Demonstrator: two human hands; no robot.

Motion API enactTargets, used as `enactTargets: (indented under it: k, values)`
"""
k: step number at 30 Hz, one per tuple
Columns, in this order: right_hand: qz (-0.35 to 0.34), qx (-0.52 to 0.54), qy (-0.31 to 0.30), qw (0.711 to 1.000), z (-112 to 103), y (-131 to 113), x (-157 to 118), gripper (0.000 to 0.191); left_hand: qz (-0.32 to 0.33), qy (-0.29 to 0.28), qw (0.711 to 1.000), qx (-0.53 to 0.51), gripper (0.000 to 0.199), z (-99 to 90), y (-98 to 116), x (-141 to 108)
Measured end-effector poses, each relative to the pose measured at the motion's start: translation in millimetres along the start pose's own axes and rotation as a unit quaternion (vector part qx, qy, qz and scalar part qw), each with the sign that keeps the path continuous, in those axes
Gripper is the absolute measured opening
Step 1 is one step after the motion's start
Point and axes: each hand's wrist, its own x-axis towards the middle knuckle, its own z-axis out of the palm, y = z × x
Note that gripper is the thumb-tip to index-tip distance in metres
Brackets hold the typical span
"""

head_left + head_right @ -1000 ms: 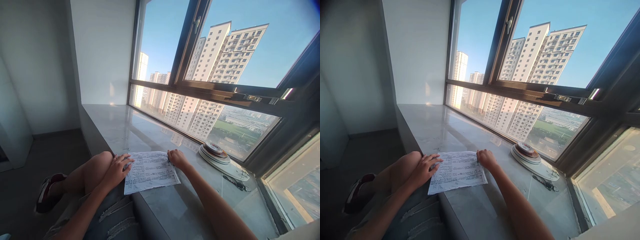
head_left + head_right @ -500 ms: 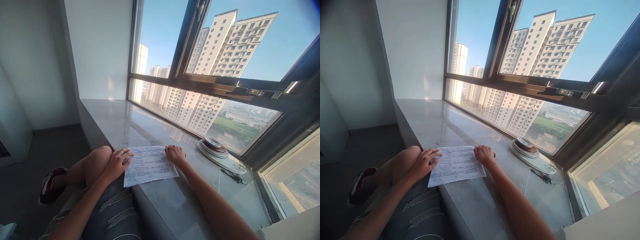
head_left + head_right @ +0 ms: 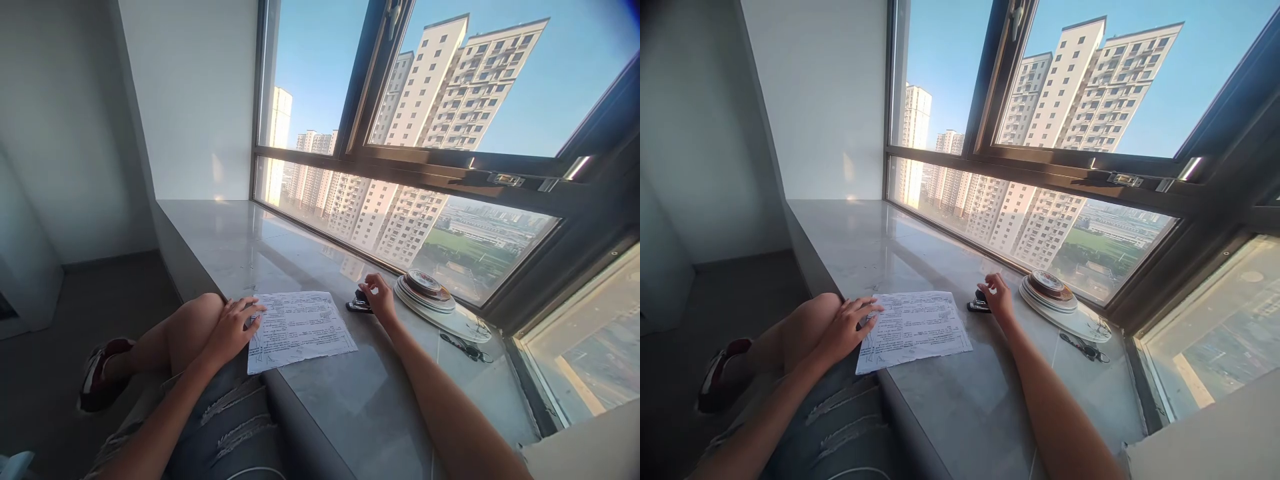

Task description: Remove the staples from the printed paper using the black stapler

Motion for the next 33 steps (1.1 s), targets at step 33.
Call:
enactTargets:
  k: [33]
  values:
    - [0.045, 0.174, -0.068, 0.981, 72.3, -152.1, -17.7, 0.053, -0.022, 0.02, 0.999, -0.035, 0.033, 1.5, 4.3, -2.8]
